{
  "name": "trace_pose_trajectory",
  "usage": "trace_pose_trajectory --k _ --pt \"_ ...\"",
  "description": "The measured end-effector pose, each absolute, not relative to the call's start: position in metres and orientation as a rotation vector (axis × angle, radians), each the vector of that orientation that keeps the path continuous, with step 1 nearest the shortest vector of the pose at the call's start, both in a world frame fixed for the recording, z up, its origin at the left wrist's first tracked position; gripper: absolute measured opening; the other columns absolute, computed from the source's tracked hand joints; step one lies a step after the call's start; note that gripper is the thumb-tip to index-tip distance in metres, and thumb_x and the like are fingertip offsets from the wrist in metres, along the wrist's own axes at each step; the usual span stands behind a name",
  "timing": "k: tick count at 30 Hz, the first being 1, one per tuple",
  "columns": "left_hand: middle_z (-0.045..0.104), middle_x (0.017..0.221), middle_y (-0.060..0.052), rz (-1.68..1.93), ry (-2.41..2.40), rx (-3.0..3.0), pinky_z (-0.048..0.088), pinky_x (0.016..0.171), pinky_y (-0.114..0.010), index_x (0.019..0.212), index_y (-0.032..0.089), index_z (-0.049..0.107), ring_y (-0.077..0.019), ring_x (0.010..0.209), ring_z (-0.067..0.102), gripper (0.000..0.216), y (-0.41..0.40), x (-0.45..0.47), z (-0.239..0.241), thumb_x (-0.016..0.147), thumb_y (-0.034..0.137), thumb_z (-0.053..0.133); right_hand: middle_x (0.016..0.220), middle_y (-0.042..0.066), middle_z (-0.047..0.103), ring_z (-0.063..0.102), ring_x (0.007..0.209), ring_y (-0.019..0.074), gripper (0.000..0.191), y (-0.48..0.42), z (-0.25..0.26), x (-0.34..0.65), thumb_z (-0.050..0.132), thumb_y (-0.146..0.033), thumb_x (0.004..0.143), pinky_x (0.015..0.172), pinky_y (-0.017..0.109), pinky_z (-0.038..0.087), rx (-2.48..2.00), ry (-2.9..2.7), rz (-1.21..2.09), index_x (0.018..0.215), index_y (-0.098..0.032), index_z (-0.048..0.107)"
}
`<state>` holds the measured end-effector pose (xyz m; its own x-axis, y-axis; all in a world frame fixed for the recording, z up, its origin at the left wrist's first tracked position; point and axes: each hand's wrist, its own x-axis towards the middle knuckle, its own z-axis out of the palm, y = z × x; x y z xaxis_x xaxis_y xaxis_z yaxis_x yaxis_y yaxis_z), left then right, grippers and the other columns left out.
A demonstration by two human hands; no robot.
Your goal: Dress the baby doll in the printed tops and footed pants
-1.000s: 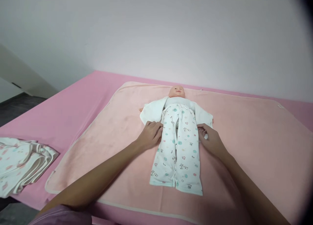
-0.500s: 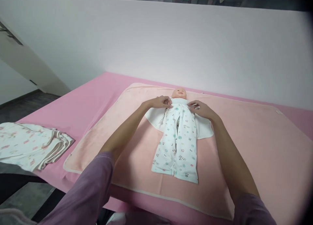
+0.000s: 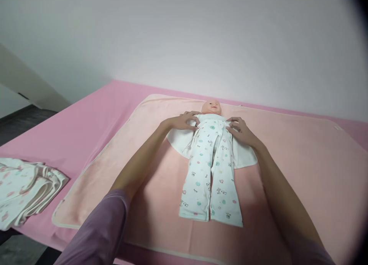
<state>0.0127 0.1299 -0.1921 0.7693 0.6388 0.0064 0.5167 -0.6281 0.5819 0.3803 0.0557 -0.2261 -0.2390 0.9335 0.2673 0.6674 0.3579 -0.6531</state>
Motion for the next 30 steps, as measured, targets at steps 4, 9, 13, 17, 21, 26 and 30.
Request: trace_pose_trajectory --k 4,9,13,17,21,26,30 --pt "0.049 0.162 -0.005 0.245 0.812 2.419 0.037 0.123 -0.065 0.104 0.030 0.077 -0.0410 0.154 0.036 0.033 0.129 0.009 -0.195 0.085 0.056 0.079 0.160 0.007 0.046 0.037 0.156 0.0352 0.029 0.053 -0.224 0.396 0.064 -0.056 0.099 0.119 0.055 0.046 -1.346 -2.201 0.704 0.102 -0.028 0.074" --pt "0.053 0.160 -0.010 0.485 0.614 2.305 0.044 0.122 -0.050 0.120 0.025 0.066 -0.0314 0.150 0.048 0.034 0.131 0.016 -0.198 0.099 0.051 0.059 0.147 0.009 0.057 0.052 0.145 0.0318 0.028 0.053 -0.224 0.387 0.063 -0.054 0.100 0.126 0.055 0.041 -1.252 -2.052 0.586 0.109 -0.029 0.073" --pt "0.054 0.159 -0.011 0.478 0.625 2.341 0.044 0.120 -0.050 0.123 0.025 0.060 -0.0312 0.146 0.051 0.033 0.134 0.016 -0.199 0.098 0.047 0.059 0.152 0.009 0.055 0.051 0.146 0.0339 0.033 0.052 -0.221 0.393 0.064 -0.059 0.100 0.124 0.057 0.044 -1.316 -2.052 0.596 0.113 -0.030 0.074" --pt "0.053 0.153 -0.013 0.446 0.712 2.548 0.047 0.112 -0.055 0.115 0.025 0.059 -0.0380 0.135 0.054 0.045 0.132 0.024 -0.208 0.078 0.040 0.080 0.163 0.009 0.043 0.034 0.157 0.0448 0.042 0.051 -0.227 0.405 0.081 -0.057 0.086 0.126 0.067 0.038 -1.420 -2.280 0.596 0.119 -0.032 0.079" --pt "0.058 0.136 -0.017 0.632 0.839 2.646 0.048 0.099 -0.052 0.102 0.023 0.052 -0.0346 0.112 0.059 0.033 0.126 0.039 -0.219 0.079 0.032 0.075 0.155 0.012 0.047 0.041 0.150 0.0423 0.040 0.055 -0.239 0.396 0.082 -0.050 0.083 0.127 0.063 0.038 -1.355 -2.188 0.480 0.116 -0.028 0.080" --pt "0.059 0.123 -0.013 0.765 0.738 2.570 0.050 0.092 -0.044 0.100 0.024 0.048 -0.0298 0.108 0.059 0.032 0.125 0.044 -0.220 0.079 0.028 0.072 0.144 0.011 0.056 0.056 0.138 0.0366 0.024 0.057 -0.234 0.388 0.080 -0.038 0.081 0.119 0.053 0.048 -1.326 -2.084 0.438 0.101 -0.024 0.077" --pt "0.060 0.119 -0.011 0.801 0.775 2.521 0.050 0.089 -0.042 0.101 0.024 0.048 -0.0286 0.105 0.060 0.031 0.125 0.045 -0.220 0.079 0.025 0.070 0.138 0.011 0.063 0.065 0.122 0.0346 0.010 0.054 -0.226 0.385 0.074 -0.032 0.084 0.105 0.051 0.054 -1.398 -2.051 0.255 0.087 -0.023 0.070"
